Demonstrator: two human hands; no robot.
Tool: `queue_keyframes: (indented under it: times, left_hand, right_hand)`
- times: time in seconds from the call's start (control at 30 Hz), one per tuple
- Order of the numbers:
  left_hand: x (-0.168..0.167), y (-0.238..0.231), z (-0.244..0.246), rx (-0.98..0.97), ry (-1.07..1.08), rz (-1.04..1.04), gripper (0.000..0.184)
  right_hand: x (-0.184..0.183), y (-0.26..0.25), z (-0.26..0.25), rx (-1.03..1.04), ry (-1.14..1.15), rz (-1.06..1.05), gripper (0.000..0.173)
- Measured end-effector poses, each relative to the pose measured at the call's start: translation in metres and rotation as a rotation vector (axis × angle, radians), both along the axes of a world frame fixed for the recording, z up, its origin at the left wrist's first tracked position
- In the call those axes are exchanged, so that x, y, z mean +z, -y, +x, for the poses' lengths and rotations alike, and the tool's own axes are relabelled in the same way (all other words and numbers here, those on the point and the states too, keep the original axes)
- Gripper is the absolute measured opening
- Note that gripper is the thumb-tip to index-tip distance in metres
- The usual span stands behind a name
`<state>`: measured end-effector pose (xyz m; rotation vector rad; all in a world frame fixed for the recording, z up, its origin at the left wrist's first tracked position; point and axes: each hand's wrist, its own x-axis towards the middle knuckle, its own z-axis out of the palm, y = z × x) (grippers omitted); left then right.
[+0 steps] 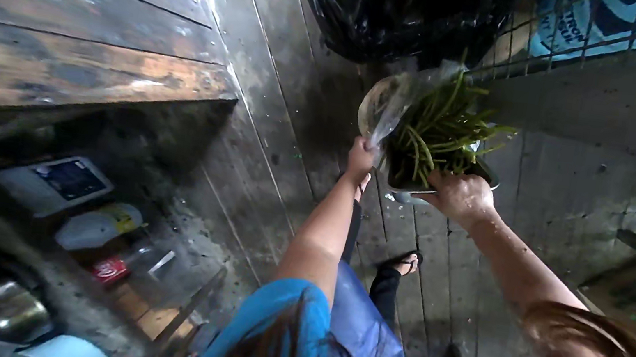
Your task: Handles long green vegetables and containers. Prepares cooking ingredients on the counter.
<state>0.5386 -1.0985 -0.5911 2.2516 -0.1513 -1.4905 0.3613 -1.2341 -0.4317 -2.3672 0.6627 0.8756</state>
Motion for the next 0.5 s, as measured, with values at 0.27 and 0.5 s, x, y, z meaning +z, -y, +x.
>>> queue_keyframes:
  times: [0.27,0.5]
  left_hand:
    - [0.118,-0.053,-0.013,-0.414,0.211,-0.236,0.032]
    - [0.096,0.024,0.012,-0.461,0.117,-0.136,0.070]
  right_hand:
    - [0.036,0.005,0.046,0.192,-0.376,0.231,0.061]
    - [0.010,-0.011,0.089,0.318,-0.367,0.314,0.062]
